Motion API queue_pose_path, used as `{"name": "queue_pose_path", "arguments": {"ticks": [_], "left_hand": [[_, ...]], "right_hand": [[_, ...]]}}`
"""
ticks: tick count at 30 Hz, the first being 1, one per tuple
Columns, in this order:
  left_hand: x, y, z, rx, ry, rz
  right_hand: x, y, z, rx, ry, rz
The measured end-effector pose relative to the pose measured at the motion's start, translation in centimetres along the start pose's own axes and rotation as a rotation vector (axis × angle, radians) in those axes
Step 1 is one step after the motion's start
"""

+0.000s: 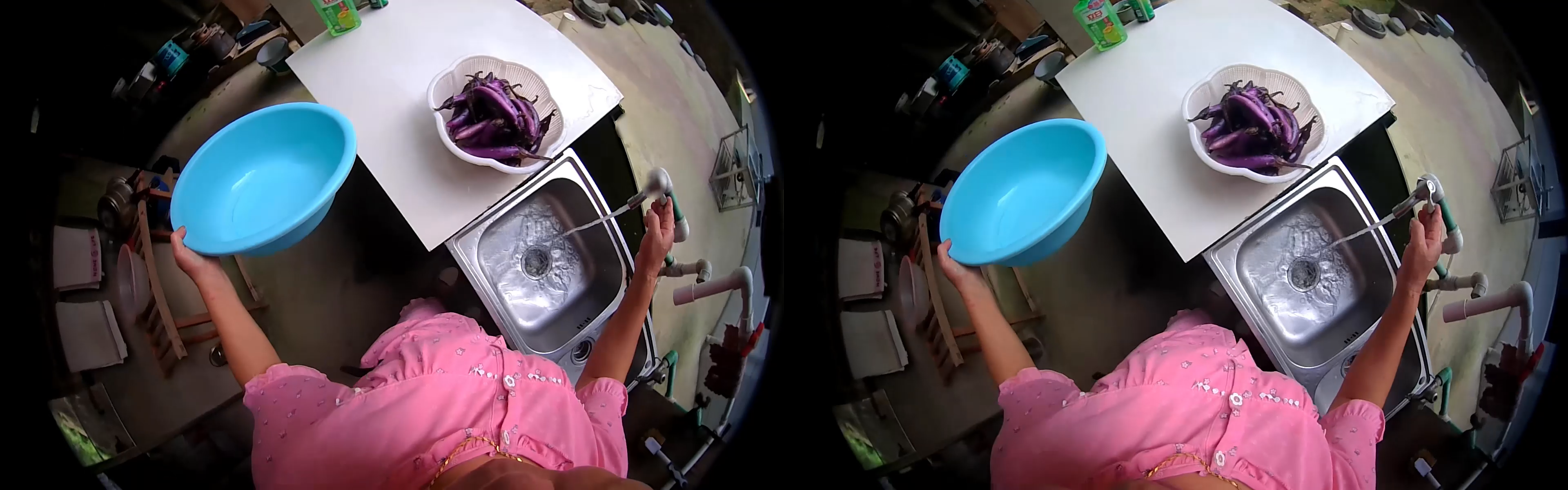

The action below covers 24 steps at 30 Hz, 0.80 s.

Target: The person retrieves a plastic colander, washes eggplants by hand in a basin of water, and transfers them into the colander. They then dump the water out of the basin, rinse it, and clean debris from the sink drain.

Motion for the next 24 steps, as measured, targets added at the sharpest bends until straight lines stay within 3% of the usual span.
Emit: {"name": "queue_pose_path", "arguments": {"ticks": [5, 12, 16, 18, 24], "left_hand": [[0.4, 0.1, -9.4, 0.131, 0.321, 0.149], [3.0, -3.4, -15.2, 0.257, 0.254, 0.184], [5.2, -8.1, -12.5, 0.109, 0.068, 0.052], [6.8, -11.8, -10.4, 0.042, 0.077, -0.026], [10.4, -20.3, -3.6, -0.053, -0.120, -0.197]], "right_hand": [[-0.5, 0.6, 2.0, -0.168, -0.070, 0.028], [-1.5, -1.1, 5.0, -0.203, -0.105, 0.134], [0.4, 1.2, 5.7, -0.363, -0.086, 0.111], [-0.1, 1.0, 5.9, -0.413, -0.009, 0.147], [-0.7, -0.1, 3.4, -0.345, 0.131, 0.267]]}}
Point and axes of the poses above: each hand's wrist, its own x-axis towards the middle knuckle, its own z-axis out of the palm, y = z × x, the point moved 7 cm from there along x, towards the middle knuckle, and after that the axes turned 10 degrees about y, right-handed, at the moved point
